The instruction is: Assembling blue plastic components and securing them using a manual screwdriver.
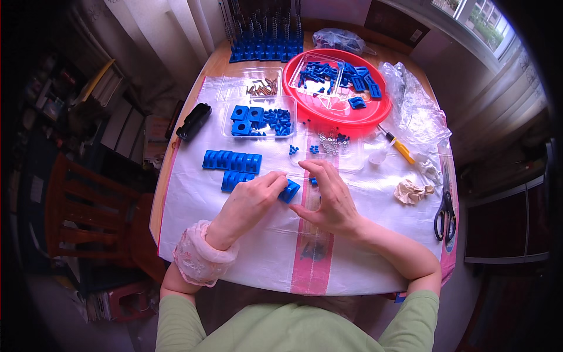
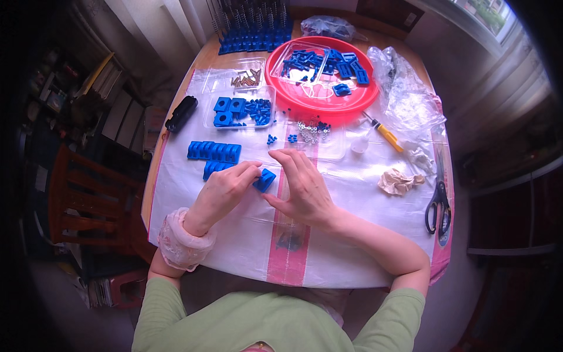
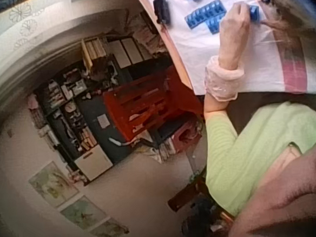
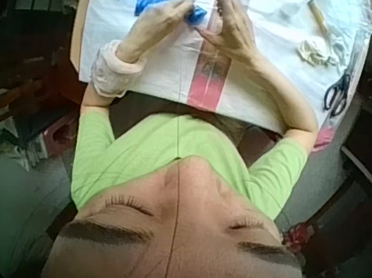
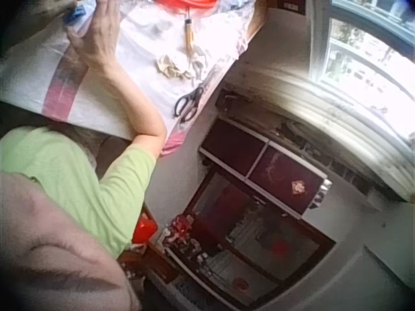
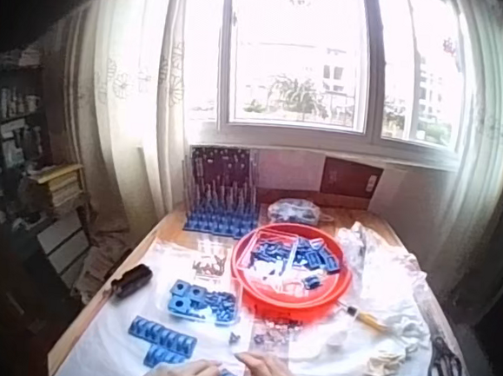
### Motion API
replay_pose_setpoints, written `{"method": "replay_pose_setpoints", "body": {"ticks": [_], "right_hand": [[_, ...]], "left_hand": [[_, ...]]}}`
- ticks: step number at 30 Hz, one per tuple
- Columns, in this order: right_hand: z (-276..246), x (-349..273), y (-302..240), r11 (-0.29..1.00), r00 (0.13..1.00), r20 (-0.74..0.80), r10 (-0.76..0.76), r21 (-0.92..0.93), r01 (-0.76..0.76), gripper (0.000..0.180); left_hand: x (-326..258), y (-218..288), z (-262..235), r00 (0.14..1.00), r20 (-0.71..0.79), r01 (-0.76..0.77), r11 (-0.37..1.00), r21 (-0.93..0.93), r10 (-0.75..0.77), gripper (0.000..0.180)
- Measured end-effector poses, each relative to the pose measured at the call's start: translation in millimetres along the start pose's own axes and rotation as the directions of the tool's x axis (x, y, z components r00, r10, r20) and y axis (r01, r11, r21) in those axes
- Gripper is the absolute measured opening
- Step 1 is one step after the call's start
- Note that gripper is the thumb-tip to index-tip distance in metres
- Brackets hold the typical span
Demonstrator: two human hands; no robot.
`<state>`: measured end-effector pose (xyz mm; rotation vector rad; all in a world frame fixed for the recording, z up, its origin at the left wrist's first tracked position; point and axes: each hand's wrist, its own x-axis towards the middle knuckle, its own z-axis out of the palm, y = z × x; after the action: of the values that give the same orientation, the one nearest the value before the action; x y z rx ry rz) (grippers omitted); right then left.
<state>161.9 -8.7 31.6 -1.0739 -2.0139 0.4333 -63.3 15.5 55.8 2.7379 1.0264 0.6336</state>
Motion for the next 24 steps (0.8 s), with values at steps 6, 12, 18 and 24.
{"method": "replay_pose_setpoints", "body": {"ticks": [6,12,18,24], "right_hand": [[3,0,2,0.999,0.999,0.039,-0.012,-0.030,0.013,0.076],[3,1,-2,0.999,0.997,0.079,-0.026,-0.040,0.029,0.059],[5,-1,0,0.998,0.995,0.087,-0.042,-0.033,0.045,0.042],[5,-2,1,0.999,0.995,0.089,-0.041,-0.018,0.043,0.034]], "left_hand": [[-2,7,-4,0.995,0.099,-0.019,0.996,0.085,0.011,0.026],[-1,1,2,0.999,0.030,-0.024,0.999,0.041,0.023,0.027],[-2,-10,10,0.999,0.000,0.046,0.972,-0.232,-0.047,0.016],[-4,-16,17,0.988,0.076,0.155,0.890,-0.429,-0.135,0.016]]}}
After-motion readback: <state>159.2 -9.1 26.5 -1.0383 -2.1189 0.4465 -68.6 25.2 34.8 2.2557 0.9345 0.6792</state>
